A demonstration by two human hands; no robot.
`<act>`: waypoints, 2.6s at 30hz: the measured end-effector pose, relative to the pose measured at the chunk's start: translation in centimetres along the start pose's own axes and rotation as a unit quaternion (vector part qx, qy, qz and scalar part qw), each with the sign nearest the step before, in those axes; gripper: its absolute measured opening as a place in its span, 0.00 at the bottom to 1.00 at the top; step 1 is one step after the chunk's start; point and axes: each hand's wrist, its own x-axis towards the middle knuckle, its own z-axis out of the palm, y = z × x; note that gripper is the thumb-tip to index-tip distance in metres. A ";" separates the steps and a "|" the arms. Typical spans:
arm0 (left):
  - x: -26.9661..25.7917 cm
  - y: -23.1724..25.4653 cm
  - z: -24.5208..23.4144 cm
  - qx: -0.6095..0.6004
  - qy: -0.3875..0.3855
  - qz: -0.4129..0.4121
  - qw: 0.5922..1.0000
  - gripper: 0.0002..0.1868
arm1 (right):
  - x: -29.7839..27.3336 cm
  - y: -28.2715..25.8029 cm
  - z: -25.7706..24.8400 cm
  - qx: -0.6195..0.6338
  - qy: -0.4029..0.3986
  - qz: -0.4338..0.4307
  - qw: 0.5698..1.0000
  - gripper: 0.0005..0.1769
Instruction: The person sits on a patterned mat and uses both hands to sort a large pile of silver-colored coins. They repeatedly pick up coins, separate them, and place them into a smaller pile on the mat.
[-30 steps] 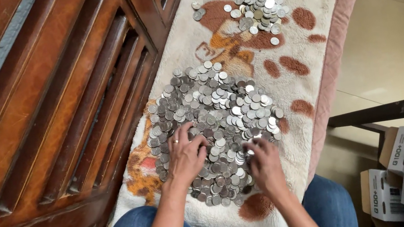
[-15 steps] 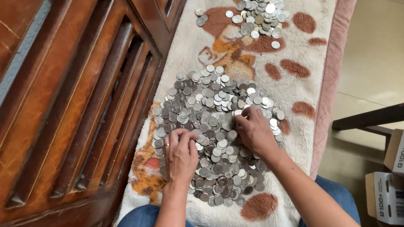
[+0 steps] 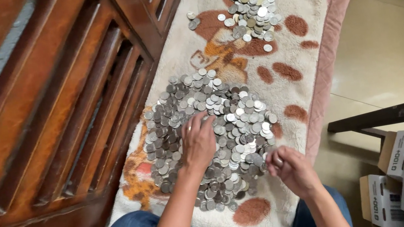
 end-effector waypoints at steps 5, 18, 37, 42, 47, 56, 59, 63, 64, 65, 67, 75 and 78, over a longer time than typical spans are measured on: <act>4.3 0.7 3.0 0.040 -0.030 -0.032 0.998 0.20 | -2.6 0.4 -2.5 0.026 0.008 0.070 0.997 0.18; 9.3 7.2 2.2 0.179 -0.363 -0.025 0.914 0.44 | -2.5 2.0 -4.4 0.123 -0.053 0.094 0.987 0.15; 3.1 2.8 7.1 0.033 -0.127 0.048 0.990 0.19 | 12.1 -2.6 -4.8 -0.661 0.196 -0.023 0.724 0.21; 1.9 2.4 8.3 0.052 -0.142 0.052 0.987 0.17 | 11.7 -1.8 -5.9 -0.633 0.223 -0.060 0.739 0.13; 1.1 4.7 -3.5 -0.061 -0.211 -0.071 0.973 0.26 | 12.4 -3.7 -3.5 -0.676 0.160 -0.011 0.719 0.15; -7.0 -8.4 -7.8 -0.046 0.051 -0.172 0.983 0.11 | 23.1 -13.3 11.4 -0.468 0.116 -0.011 0.876 0.15; -6.0 -9.1 -6.8 -0.051 0.062 -0.184 0.980 0.13 | 27.7 -14.9 11.0 -0.361 0.179 -0.088 0.911 0.18; -5.8 -9.2 -6.3 -0.066 0.066 -0.188 0.978 0.13 | 26.8 -11.2 7.9 -0.570 0.177 -0.059 0.800 0.22; -5.8 -9.4 -6.1 -0.066 0.065 -0.190 0.977 0.13 | 26.4 -9.7 6.5 -0.571 0.176 -0.058 0.800 0.22; -5.8 -9.5 -5.8 -0.070 0.068 -0.191 0.977 0.13 | 25.9 -8.2 5.0 -0.596 0.158 -0.033 0.787 0.20; -6.1 -9.6 -5.7 -0.072 0.069 -0.194 0.976 0.12 | 24.4 -6.1 3.1 -0.619 0.138 -0.006 0.773 0.18; -5.6 -9.5 -5.6 -0.069 0.075 -0.192 0.976 0.10 | 21.5 -15.2 6.9 -0.533 0.195 0.021 0.823 0.20; -6.0 -10.5 -4.6 -0.077 0.075 -0.200 0.974 0.11 | 27.1 -15.9 -0.4 -0.230 0.250 -0.109 0.934 0.34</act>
